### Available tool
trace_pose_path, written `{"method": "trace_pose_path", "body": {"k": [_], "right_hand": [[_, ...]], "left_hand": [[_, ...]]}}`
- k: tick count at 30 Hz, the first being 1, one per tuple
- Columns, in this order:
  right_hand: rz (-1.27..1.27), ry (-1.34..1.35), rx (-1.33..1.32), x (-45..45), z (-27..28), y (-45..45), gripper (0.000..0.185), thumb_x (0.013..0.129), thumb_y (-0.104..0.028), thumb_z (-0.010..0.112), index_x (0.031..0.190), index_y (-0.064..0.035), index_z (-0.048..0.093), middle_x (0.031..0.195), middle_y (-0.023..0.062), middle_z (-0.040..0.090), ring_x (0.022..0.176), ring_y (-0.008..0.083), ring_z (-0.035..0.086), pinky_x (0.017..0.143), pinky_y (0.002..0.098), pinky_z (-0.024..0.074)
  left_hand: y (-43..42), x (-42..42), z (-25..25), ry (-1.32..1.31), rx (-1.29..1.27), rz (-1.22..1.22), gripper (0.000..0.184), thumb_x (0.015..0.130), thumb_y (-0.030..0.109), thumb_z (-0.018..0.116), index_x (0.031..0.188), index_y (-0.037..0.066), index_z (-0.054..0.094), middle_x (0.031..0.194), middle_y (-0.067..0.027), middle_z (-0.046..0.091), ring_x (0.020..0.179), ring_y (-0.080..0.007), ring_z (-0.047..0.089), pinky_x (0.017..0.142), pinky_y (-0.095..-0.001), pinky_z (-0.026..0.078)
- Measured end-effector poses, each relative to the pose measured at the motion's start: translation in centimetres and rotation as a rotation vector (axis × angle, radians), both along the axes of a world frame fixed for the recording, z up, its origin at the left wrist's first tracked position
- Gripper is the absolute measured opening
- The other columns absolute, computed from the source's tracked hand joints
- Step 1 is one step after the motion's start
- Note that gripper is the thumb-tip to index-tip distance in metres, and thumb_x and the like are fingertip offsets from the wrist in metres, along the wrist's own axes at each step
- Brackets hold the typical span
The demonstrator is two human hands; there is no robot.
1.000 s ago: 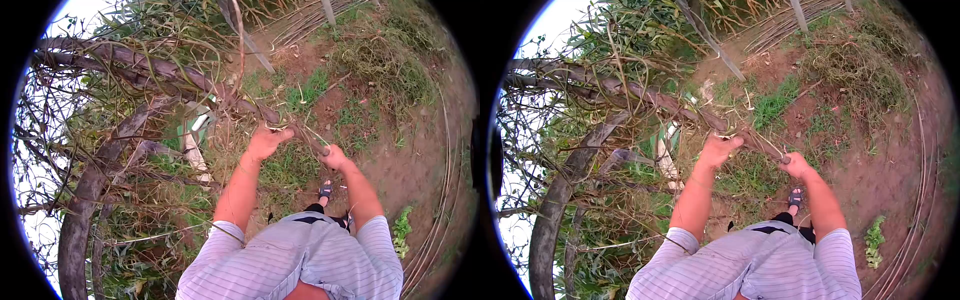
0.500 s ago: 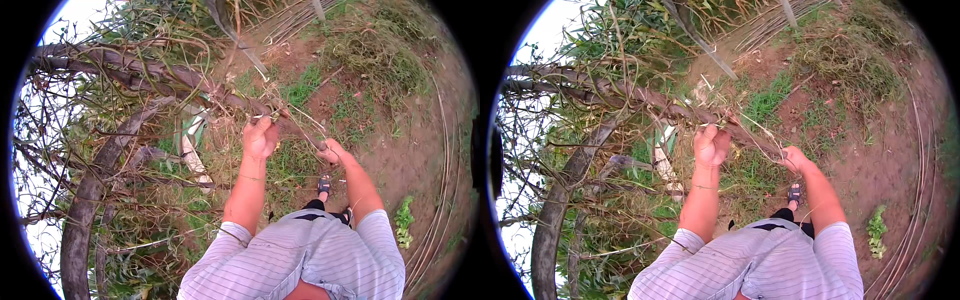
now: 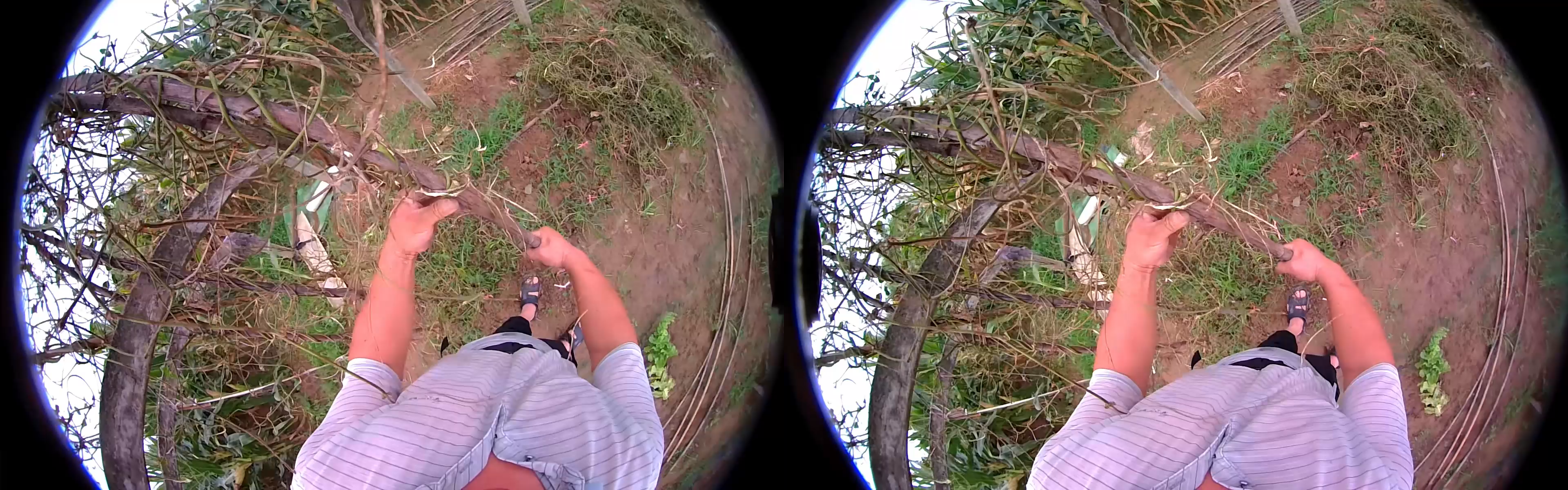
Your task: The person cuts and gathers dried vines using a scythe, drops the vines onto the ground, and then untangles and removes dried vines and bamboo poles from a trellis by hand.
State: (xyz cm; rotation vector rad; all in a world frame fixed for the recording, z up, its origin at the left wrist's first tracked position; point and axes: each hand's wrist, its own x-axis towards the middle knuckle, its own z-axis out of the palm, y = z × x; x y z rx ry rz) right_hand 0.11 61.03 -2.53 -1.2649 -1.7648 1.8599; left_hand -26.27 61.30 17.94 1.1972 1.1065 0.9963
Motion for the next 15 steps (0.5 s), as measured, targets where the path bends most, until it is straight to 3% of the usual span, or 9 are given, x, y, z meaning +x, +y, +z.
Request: {"method": "trace_pose_path", "body": {"k": [5,15], "right_hand": [[-0.046,0.006,0.007,0.7,-0.2,0.3,0.020,0.074,-0.016,0.070,0.072,-0.0034,0.056,0.058,0.0015,0.054,0.053,0.0135,0.050,0.052,0.0326,0.0435],[0.015,-0.039,0.021,1.5,-0.3,0.1,0.019,0.073,-0.015,0.071,0.075,-0.0005,0.058,0.061,0.0042,0.055,0.055,0.0148,0.051,0.052,0.0338,0.0444]], "left_hand": [[0.4,1.6,-2.6,-0.312,0.131,0.044,0.038,0.084,0.015,0.076,0.117,0.002,0.061,0.111,-0.0075,0.067,0.101,-0.0209,0.063,0.090,-0.0365,0.050],[0.6,2.5,-2.0,-0.463,0.082,0.010,0.036,0.084,0.012,0.074,0.116,0.003,0.061,0.110,-0.0127,0.068,0.107,-0.0326,0.064,0.095,-0.0494,0.049]]}}
